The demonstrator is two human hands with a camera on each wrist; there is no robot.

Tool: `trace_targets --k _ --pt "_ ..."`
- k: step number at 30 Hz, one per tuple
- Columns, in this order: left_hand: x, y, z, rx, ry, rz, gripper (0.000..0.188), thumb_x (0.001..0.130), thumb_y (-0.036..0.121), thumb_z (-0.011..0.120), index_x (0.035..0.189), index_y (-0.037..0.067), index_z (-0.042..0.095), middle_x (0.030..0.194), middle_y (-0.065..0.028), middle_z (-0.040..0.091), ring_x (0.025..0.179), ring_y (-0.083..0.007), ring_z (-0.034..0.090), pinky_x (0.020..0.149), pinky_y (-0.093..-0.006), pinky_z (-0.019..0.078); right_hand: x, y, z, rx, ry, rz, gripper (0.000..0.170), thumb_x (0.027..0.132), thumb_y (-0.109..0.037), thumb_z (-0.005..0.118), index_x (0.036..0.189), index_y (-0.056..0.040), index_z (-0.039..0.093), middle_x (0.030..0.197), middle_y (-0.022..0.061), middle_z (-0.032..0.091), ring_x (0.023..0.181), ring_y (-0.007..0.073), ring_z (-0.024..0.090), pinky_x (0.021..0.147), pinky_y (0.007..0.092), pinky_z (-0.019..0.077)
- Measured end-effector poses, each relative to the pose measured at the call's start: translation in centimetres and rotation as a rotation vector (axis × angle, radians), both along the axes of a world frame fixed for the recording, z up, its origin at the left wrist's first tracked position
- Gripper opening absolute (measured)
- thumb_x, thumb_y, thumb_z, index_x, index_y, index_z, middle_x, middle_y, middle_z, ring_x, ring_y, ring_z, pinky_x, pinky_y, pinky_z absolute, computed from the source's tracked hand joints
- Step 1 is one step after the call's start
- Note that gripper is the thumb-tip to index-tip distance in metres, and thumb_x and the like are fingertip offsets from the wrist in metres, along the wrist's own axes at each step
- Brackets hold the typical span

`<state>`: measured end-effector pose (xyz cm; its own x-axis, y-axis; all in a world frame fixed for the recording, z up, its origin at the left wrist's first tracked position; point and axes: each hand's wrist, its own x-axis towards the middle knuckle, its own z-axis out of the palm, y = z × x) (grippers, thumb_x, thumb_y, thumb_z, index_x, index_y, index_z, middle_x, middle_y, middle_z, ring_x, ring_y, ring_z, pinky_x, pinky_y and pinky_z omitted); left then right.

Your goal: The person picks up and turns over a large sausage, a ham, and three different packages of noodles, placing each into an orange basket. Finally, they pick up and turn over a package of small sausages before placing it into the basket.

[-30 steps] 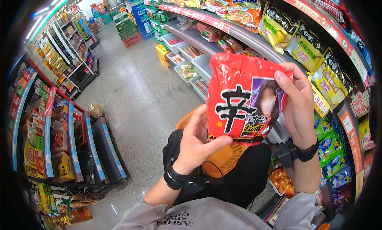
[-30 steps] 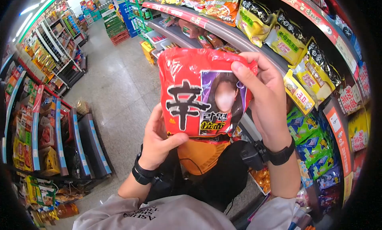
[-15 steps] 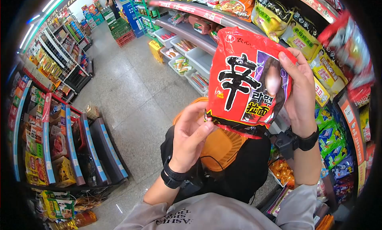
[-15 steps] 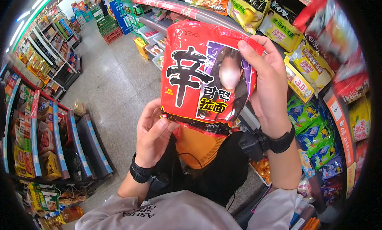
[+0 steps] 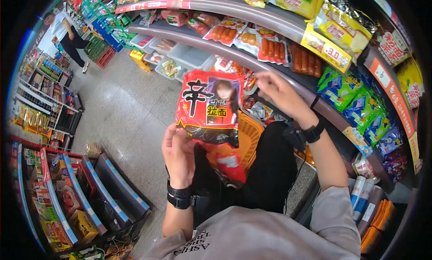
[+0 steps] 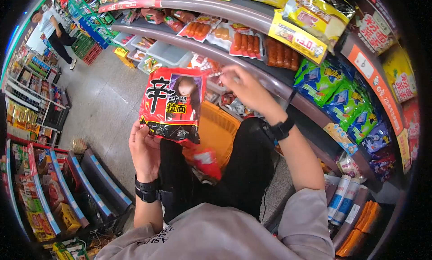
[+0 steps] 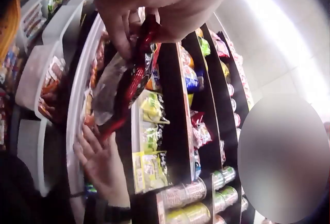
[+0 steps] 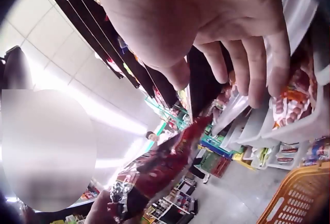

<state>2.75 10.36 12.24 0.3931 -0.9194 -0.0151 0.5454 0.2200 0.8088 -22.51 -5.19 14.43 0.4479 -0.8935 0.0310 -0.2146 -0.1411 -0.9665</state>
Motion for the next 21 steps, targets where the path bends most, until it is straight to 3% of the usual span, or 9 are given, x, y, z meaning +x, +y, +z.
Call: trace_targets --k 3,4,6,9,15,18,21 --pt "0.4 0.3 -0.1 0.085 -0.097 0.065 0.014 0.097 0.013 0.055 0.109 0.005 0.056 0.094 -0.0011 0.062 0.078 -0.0088 0.059 0.069 -0.0260 0.0504 0.1 0.9 -2.6 -0.023 -0.052 0.141 0.035 0.101 -0.029 0.051 0.125 -0.0036 0.053 0.110 0.0026 0.060 0.097 0.0107 0.058 0.086 0.0253 0.0456" --pt "0.7 0.7 -1.4 0.097 -0.213 0.087 0.013 0.096 0.013 0.057 0.107 0.006 0.057 0.091 0.0007 0.061 0.076 -0.0078 0.058 0.068 -0.0240 0.0491 0.9 1.5 -3.9 0.034 -0.176 0.060 0.036 0.101 -0.027 0.051 0.127 -0.0022 0.053 0.116 0.0045 0.060 0.105 0.0112 0.058 0.092 0.0263 0.0447" --pt "0.9 0.5 -3.3 0.163 -0.106 0.114 0.016 0.096 0.013 0.057 0.110 0.006 0.058 0.090 0.0026 0.060 0.077 -0.0063 0.057 0.067 -0.0213 0.0469 0.9 0.2 -6.5 0.143 -0.134 0.189 0.035 0.102 -0.027 0.048 0.127 -0.0035 0.053 0.120 0.0069 0.060 0.112 0.0145 0.057 0.094 0.0297 0.0465" --pt "0.2 0.4 -3.3 0.155 -0.080 0.127 0.019 0.096 0.014 0.057 0.113 0.005 0.060 0.094 0.0022 0.060 0.081 -0.0055 0.057 0.070 -0.0201 0.0470 2.7 0.2 -5.9 0.139 -0.060 0.261 0.028 0.098 -0.023 0.054 0.116 -0.0017 0.058 0.103 0.0060 0.064 0.088 0.0137 0.063 0.078 0.0279 0.0505" --pt "1.1 1.1 -4.4 0.122 0.007 0.148 0.018 0.096 0.007 0.053 0.113 0.003 0.058 0.102 -0.0011 0.061 0.093 -0.0082 0.059 0.082 -0.0258 0.0520 6.7 -3.5 -7.4 0.246 0.036 0.326 0.019 0.093 -0.017 0.061 0.101 0.0001 0.063 0.087 0.0030 0.064 0.079 0.0110 0.063 0.071 0.0243 0.0490" --pt "1.8 1.6 -4.9 0.136 0.028 0.196 0.019 0.096 0.006 0.053 0.115 0.003 0.058 0.102 -0.0013 0.061 0.092 -0.0090 0.059 0.082 -0.0257 0.0518 8.7 -5.3 -9.1 0.290 0.062 0.341 0.018 0.093 -0.020 0.062 0.099 -0.0030 0.062 0.085 0.0030 0.065 0.075 0.0102 0.063 0.065 0.0226 0.0470" --pt "3.5 1.9 -5.8 0.124 0.034 0.282 0.017 0.096 0.008 0.053 0.113 0.005 0.057 0.096 0.0003 0.059 0.088 -0.0082 0.058 0.077 -0.0247 0.0516 11.4 -7.5 -12.2 0.465 0.140 0.359 0.018 0.092 -0.024 0.062 0.097 -0.0068 0.062 0.082 0.0031 0.065 0.067 0.0111 0.062 0.059 0.0261 0.0481"
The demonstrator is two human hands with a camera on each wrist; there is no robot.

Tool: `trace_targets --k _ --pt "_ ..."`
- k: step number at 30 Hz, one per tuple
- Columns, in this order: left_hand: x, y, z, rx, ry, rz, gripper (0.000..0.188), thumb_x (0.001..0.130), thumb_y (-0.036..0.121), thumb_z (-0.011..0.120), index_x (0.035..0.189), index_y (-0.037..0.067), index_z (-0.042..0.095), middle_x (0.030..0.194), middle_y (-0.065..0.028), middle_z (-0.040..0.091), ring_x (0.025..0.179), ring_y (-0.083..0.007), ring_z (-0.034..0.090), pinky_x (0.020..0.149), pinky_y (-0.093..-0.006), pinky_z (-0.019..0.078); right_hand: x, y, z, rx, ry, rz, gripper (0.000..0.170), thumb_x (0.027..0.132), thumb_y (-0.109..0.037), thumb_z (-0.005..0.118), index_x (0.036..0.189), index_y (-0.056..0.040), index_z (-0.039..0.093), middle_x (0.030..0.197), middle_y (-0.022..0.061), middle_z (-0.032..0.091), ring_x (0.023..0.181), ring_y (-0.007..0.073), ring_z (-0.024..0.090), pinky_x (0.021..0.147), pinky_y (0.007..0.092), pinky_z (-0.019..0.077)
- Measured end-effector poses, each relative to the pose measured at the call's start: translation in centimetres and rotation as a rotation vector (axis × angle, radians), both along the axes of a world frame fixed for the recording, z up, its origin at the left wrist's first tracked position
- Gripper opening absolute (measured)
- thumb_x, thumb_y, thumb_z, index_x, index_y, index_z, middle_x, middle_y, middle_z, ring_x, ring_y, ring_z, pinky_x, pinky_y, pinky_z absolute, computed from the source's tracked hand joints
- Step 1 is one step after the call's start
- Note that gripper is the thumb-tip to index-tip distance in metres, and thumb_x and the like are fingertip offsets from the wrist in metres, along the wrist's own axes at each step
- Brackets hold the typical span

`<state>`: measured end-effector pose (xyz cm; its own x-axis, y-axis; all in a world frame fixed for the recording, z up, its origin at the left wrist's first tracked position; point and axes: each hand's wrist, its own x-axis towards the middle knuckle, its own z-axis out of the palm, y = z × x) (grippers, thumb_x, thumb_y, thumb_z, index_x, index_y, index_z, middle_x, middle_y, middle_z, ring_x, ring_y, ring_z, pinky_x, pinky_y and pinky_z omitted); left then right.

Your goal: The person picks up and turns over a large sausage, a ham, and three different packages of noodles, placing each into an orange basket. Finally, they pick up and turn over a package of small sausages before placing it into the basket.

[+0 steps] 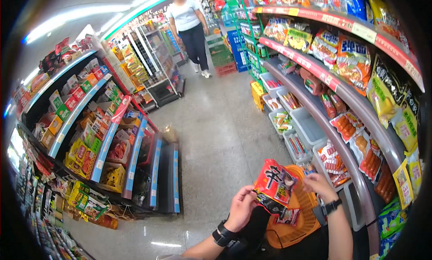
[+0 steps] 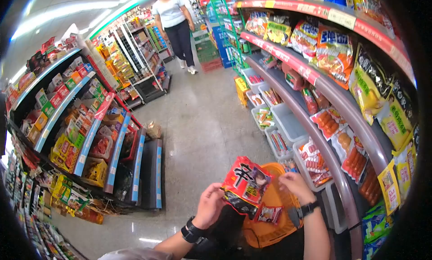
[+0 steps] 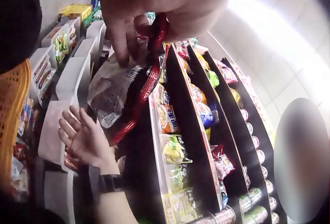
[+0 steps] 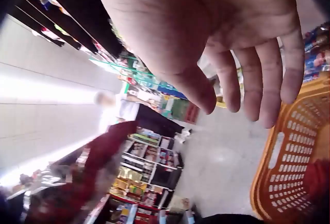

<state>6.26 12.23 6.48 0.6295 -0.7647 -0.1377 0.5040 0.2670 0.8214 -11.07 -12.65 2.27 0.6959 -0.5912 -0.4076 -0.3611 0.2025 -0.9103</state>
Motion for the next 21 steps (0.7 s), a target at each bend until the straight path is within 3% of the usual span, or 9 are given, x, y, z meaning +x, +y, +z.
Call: trace_targets --k 3,7,11,13,15,16,17,20,21 --pt "0.9 1.2 0.6 0.009 -0.072 0.117 0.013 0.095 0.008 0.050 0.107 0.007 0.056 0.088 0.0017 0.056 0.081 -0.0080 0.057 0.071 -0.0238 0.0494 2.5 -2.0 -5.4 0.005 0.069 0.093 0.022 0.091 -0.032 0.060 0.082 -0.0114 0.061 0.070 0.0009 0.063 0.061 0.0108 0.059 0.053 0.0259 0.0433" --pt "2.6 2.1 2.1 -0.044 -0.097 0.215 0.016 0.091 0.005 0.047 0.106 0.004 0.052 0.101 -0.0057 0.062 0.092 -0.0130 0.061 0.081 -0.0300 0.0514 5.2 -4.3 -15.6 -0.064 0.440 0.074 0.030 0.086 -0.034 0.067 0.075 -0.0064 0.065 0.067 0.0065 0.064 0.058 0.0189 0.062 0.051 0.0307 0.0466" --pt "3.8 3.3 2.2 -0.011 -0.101 0.349 0.021 0.084 0.009 0.047 0.105 0.004 0.048 0.107 -0.0090 0.061 0.098 -0.0180 0.061 0.088 -0.0340 0.0500 5.4 -3.7 -26.6 -0.195 0.635 0.034 0.031 0.079 -0.022 0.074 0.089 0.0050 0.065 0.078 0.0143 0.068 0.060 0.0219 0.066 0.055 0.0349 0.0522" --pt "5.5 5.3 0.3 -0.018 -0.235 0.237 0.037 0.087 0.019 0.048 0.122 0.006 0.046 0.125 -0.0087 0.056 0.116 -0.0212 0.055 0.099 -0.0391 0.0442 5.0 -2.2 -30.0 -0.197 0.749 0.086 0.039 0.072 -0.018 0.079 0.098 0.0070 0.065 0.084 0.0172 0.068 0.066 0.0258 0.067 0.057 0.0386 0.0535" --pt "5.8 6.2 -0.4 0.033 -0.212 0.258 0.044 0.085 0.021 0.050 0.126 0.006 0.044 0.128 -0.0096 0.055 0.119 -0.0231 0.054 0.102 -0.0412 0.0426 4.3 -0.1 -33.4 -0.183 0.728 0.085 0.052 0.063 -0.013 0.083 0.108 0.0034 0.062 0.098 0.0193 0.067 0.087 0.0319 0.066 0.073 0.0411 0.0534" --pt "5.4 5.6 -0.1 0.044 -0.163 0.336 0.035 0.084 0.019 0.053 0.115 0.006 0.045 0.120 -0.0096 0.057 0.113 -0.0220 0.056 0.099 -0.0399 0.0449 4.1 1.1 -34.4 -0.187 0.735 0.076 0.065 0.058 -0.010 0.085 0.117 0.0006 0.060 0.110 0.0201 0.065 0.102 0.0358 0.064 0.083 0.0421 0.0526" --pt "5.2 4.9 -0.1 0.050 -0.117 0.411 0.026 0.082 0.017 0.057 0.103 0.005 0.046 0.113 -0.0096 0.060 0.108 -0.0209 0.059 0.096 -0.0385 0.0472 4.0 2.0 -35.4 -0.176 0.738 0.082 0.065 0.058 -0.010 0.085 0.117 0.0006 0.060 0.110 0.0201 0.065 0.102 0.0358 0.064 0.083 0.0421 0.0526" --pt "5.8 4.9 -1.8 0.073 -0.118 0.403 0.027 0.082 0.018 0.058 0.103 0.006 0.047 0.115 -0.0104 0.059 0.109 -0.0231 0.059 0.096 -0.0401 0.0477 3.9 4.2 -34.7 -0.099 1.008 0.036 0.087 0.057 -0.009 0.084 0.135 -0.0075 0.047 0.135 0.0181 0.050 0.126 0.0360 0.048 0.097 0.0474 0.0450" --pt "5.9 4.8 -2.2 0.085 -0.099 0.429 0.028 0.081 0.018 0.058 0.103 0.006 0.047 0.115 -0.0107 0.058 0.109 -0.0234 0.059 0.096 -0.0404 0.0477 3.6 4.7 -34.2 -0.114 1.064 0.149 0.087 0.064 -0.019 0.082 0.140 -0.0128 0.040 0.142 0.0140 0.043 0.133 0.0352 0.036 0.104 0.0532 0.0350"
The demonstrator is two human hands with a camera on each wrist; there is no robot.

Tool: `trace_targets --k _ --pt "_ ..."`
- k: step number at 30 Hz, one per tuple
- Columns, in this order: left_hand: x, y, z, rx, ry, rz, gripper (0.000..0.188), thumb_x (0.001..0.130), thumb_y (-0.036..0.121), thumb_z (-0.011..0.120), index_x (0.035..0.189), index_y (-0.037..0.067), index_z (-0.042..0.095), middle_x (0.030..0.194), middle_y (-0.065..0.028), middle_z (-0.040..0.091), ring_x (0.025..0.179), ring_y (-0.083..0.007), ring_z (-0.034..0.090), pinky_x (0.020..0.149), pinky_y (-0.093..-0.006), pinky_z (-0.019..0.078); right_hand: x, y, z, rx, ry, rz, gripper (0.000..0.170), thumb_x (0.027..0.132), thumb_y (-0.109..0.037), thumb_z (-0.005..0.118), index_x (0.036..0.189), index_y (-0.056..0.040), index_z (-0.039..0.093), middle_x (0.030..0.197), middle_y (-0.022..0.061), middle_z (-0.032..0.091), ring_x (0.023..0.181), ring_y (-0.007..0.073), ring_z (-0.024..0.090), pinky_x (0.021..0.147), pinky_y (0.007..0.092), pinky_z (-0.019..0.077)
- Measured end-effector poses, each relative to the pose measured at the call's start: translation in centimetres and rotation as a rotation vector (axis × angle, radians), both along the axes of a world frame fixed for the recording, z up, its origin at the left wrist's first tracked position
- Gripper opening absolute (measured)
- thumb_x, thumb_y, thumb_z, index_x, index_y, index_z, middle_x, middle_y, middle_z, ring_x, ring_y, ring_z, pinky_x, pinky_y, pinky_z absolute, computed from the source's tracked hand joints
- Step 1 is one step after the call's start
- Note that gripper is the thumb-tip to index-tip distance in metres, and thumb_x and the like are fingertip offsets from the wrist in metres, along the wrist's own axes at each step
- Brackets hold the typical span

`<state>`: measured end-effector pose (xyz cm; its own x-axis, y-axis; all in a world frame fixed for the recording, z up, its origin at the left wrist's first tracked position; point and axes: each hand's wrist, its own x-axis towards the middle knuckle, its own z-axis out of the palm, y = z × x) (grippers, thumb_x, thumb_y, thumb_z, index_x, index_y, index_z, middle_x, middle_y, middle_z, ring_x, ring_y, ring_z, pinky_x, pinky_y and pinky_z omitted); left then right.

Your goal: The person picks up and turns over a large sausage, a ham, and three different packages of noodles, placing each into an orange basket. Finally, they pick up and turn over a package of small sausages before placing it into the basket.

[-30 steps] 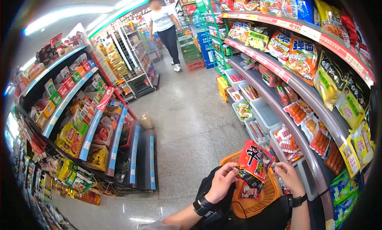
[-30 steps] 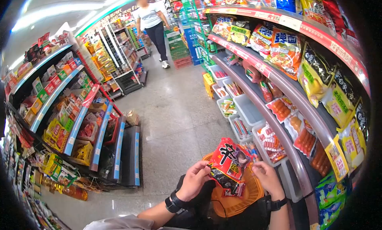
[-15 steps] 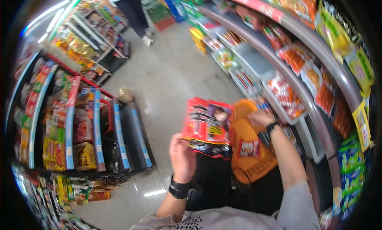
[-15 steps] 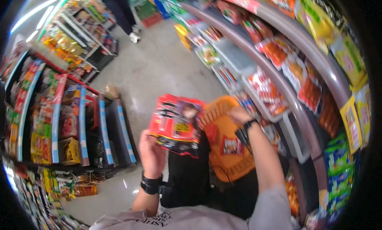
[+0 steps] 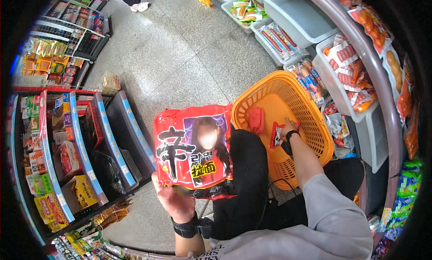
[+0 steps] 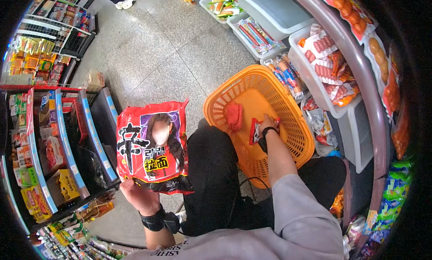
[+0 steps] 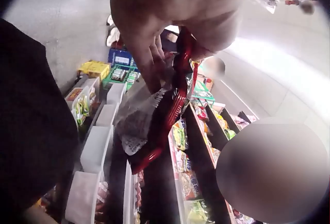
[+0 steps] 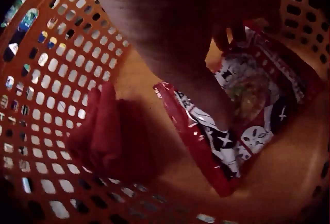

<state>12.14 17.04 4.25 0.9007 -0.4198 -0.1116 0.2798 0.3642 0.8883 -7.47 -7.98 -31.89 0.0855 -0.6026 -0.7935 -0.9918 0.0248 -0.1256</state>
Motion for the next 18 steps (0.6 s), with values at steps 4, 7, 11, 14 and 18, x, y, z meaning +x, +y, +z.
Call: trace_targets --k 4,7,11,14,18 --pt "0.4 -0.5 -0.9 0.065 0.035 -0.012 0.032 0.079 0.021 0.059 0.104 0.005 0.047 0.114 -0.0112 0.058 0.108 -0.0236 0.059 0.096 -0.0405 0.0474 -1.8 2.0 -1.5 -0.060 0.083 0.245 0.085 0.070 -0.033 0.081 0.142 -0.0164 0.039 0.148 0.0094 0.036 0.142 0.0318 0.020 0.111 0.0625 0.0170" --pt "0.0 -0.6 -1.1 0.095 0.034 -0.004 0.032 0.079 0.022 0.059 0.104 0.005 0.047 0.113 -0.0105 0.059 0.108 -0.0234 0.059 0.096 -0.0398 0.0477 -2.1 2.5 -0.1 -0.096 0.194 0.449 0.083 0.067 -0.035 0.082 0.138 -0.0124 0.045 0.147 0.0082 0.037 0.140 0.0305 0.024 0.113 0.0611 0.0115" --pt "-0.4 -0.1 -1.4 0.049 -0.034 -0.084 0.042 0.082 0.024 0.058 0.117 0.006 0.044 0.120 -0.0103 0.056 0.112 -0.0238 0.057 0.096 -0.0408 0.0470 -4.1 4.1 -2.6 -0.041 0.222 0.416 0.048 0.089 -0.025 0.056 0.134 -0.0107 0.049 0.141 0.0099 0.046 0.134 0.0283 0.035 0.111 0.0615 0.0146" --pt "-0.1 0.3 -1.5 -0.015 -0.068 -0.210 0.052 0.084 0.025 0.053 0.130 0.005 0.041 0.128 -0.0109 0.054 0.117 -0.0248 0.055 0.100 -0.0412 0.0454 -4.3 4.2 -4.0 0.037 0.135 0.317 0.038 0.096 -0.022 0.042 0.132 -0.0120 0.049 0.131 0.0130 0.056 0.121 0.0302 0.054 0.107 0.0611 0.0270" --pt "-1.8 -1.7 0.6 -0.070 0.003 -0.123 0.030 0.082 0.023 0.062 0.101 0.007 0.047 0.113 -0.0103 0.060 0.108 -0.0245 0.060 0.095 -0.0413 0.0490 -2.4 3.3 0.5 -0.067 -0.049 0.293 0.062 0.073 -0.034 0.069 0.125 -0.0085 0.050 0.117 0.0161 0.063 0.111 0.0307 0.060 0.096 0.0484 0.0424"
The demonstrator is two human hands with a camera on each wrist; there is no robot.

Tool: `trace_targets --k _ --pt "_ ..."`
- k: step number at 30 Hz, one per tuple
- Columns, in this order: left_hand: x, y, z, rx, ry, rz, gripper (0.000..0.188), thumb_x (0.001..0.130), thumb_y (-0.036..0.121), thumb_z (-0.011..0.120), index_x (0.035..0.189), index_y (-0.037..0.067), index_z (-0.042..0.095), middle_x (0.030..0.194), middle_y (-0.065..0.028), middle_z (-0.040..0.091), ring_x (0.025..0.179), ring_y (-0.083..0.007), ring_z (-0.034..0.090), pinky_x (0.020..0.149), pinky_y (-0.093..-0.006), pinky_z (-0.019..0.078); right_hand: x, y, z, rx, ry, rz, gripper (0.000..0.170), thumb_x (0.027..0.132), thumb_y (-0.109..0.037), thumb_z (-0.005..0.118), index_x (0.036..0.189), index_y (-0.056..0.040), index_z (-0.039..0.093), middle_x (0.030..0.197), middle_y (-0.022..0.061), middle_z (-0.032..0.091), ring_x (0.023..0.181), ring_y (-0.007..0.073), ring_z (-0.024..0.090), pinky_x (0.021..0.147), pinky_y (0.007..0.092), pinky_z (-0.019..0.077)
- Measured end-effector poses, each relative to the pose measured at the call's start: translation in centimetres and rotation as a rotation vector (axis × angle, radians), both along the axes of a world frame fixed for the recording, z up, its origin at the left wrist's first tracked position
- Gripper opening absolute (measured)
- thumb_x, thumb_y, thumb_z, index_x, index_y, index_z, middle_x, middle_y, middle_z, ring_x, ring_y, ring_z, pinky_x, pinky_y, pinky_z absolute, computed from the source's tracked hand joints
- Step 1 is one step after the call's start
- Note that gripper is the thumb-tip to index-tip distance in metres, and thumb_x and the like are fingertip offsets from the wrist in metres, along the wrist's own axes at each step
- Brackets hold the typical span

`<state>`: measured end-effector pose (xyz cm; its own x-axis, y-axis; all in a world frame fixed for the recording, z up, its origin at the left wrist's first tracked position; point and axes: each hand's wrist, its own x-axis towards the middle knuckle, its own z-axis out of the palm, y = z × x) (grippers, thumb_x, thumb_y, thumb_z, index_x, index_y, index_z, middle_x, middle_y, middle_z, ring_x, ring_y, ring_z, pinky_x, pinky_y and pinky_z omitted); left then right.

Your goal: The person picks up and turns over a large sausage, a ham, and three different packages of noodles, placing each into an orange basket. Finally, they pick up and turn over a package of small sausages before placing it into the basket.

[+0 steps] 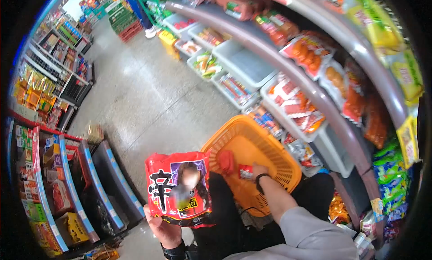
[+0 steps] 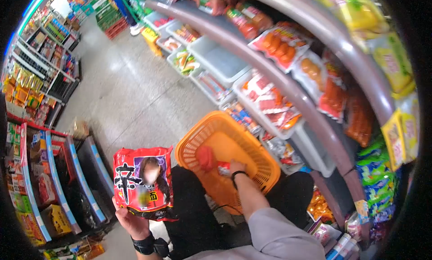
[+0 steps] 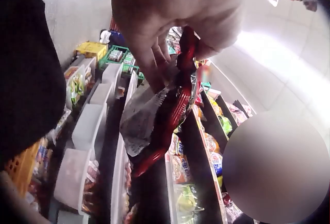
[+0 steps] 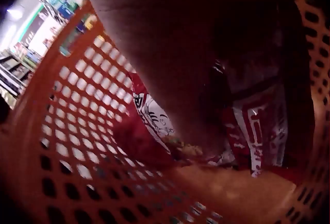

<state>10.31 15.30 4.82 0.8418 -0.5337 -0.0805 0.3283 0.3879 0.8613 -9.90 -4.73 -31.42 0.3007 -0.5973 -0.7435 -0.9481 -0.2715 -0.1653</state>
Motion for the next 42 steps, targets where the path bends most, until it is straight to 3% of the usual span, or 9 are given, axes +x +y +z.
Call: trace_targets --k 7,9,11,14,19,22,30,36,42 --pt "-0.4 -1.1 2.8 -0.286 0.041 -0.212 0.057 0.084 0.023 0.051 0.136 0.005 0.039 0.131 -0.0124 0.054 0.119 -0.0275 0.055 0.102 -0.0448 0.0441 2.9 -6.3 18.9 0.011 -0.440 -0.090 0.091 0.056 -0.049 0.084 0.125 0.0013 0.051 0.121 0.0245 0.060 0.115 0.0325 0.058 0.096 0.0394 0.0460" --pt "-1.2 -1.7 4.2 -0.309 0.066 -0.222 0.058 0.084 0.024 0.052 0.137 0.004 0.038 0.131 -0.0145 0.054 0.119 -0.0277 0.055 0.101 -0.0448 0.0457 1.8 -7.8 22.4 -0.006 -0.503 -0.151 0.094 0.057 -0.050 0.084 0.128 0.0001 0.050 0.124 0.0247 0.059 0.117 0.0323 0.057 0.097 0.0378 0.0454" --pt "-2.1 -2.7 5.8 -0.348 0.073 -0.245 0.059 0.084 0.024 0.052 0.138 0.003 0.037 0.131 -0.0153 0.053 0.119 -0.0278 0.055 0.101 -0.0447 0.0460 0.3 -7.7 27.4 -0.535 -0.865 0.075 0.082 0.064 -0.048 0.081 0.126 -0.0050 0.050 0.120 0.0209 0.062 0.111 0.0327 0.060 0.094 0.0387 0.0458" --pt "-3.0 -3.2 7.7 -0.414 0.029 -0.296 0.062 0.083 0.024 0.055 0.139 0.003 0.036 0.131 -0.0161 0.052 0.119 -0.0283 0.055 0.102 -0.0450 0.0458 -2.1 -5.9 40.8 -0.322 -0.858 0.009 0.079 0.069 -0.048 0.078 0.129 -0.0060 0.048 0.117 0.0234 0.062 0.109 0.0352 0.061 0.092 0.0408 0.0467" --pt "-3.7 -2.9 10.0 -0.433 0.040 -0.346 0.065 0.083 0.024 0.055 0.140 0.002 0.034 0.133 -0.0159 0.051 0.121 -0.0286 0.054 0.102 -0.0455 0.0458 -6.3 0.0 55.7 -0.693 -0.952 -0.025 0.080 0.072 -0.044 0.081 0.131 -0.0062 0.044 0.111 0.0214 0.064 0.106 0.0360 0.063 0.087 0.0403 0.0491" --pt "-3.0 -2.6 10.1 -0.508 0.061 -0.387 0.065 0.083 0.024 0.054 0.141 0.002 0.034 0.134 -0.0159 0.051 0.121 -0.0285 0.054 0.102 -0.0456 0.0456 -8.7 2.8 61.1 -1.065 -0.956 -0.030 0.075 0.074 -0.040 0.079 0.131 -0.0076 0.044 0.103 0.0210 0.065 0.092 0.0395 0.064 0.078 0.0449 0.0499" --pt "-3.7 -2.5 11.3 -0.553 0.028 -0.425 0.059 0.082 0.022 0.055 0.135 0.001 0.039 0.129 -0.0158 0.054 0.118 -0.0284 0.055 0.102 -0.0451 0.0455 -14.4 4.3 69.6 -1.910 -0.710 0.110 0.068 0.067 -0.016 0.082 0.127 -0.0059 0.051 0.115 0.0150 0.060 0.099 0.0348 0.058 0.086 0.0404 0.0455" --pt "-3.5 -1.9 11.2 -0.534 0.052 -0.476 0.046 0.081 0.019 0.057 0.122 0.002 0.045 0.124 -0.0151 0.057 0.114 -0.0271 0.058 0.099 -0.0436 0.0479 -16.9 5.5 76.2 -2.208 -0.605 0.064 0.065 0.069 -0.001 0.075 0.129 -0.0073 0.052 0.114 0.0142 0.056 0.105 0.0319 0.058 0.091 0.0387 0.0457" --pt "-4.7 -1.8 11.7 -0.546 0.060 -0.494 0.037 0.080 0.018 0.059 0.112 0.003 0.046 0.120 -0.0145 0.058 0.112 -0.0261 0.059 0.097 -0.0430 0.0492 -20.5 1.2 82.2 -2.376 -0.376 0.131 0.062 0.074 -0.006 0.073 0.132 -0.0105 0.049 0.116 0.0101 0.057 0.104 0.0322 0.058 0.087 0.0388 0.0450"
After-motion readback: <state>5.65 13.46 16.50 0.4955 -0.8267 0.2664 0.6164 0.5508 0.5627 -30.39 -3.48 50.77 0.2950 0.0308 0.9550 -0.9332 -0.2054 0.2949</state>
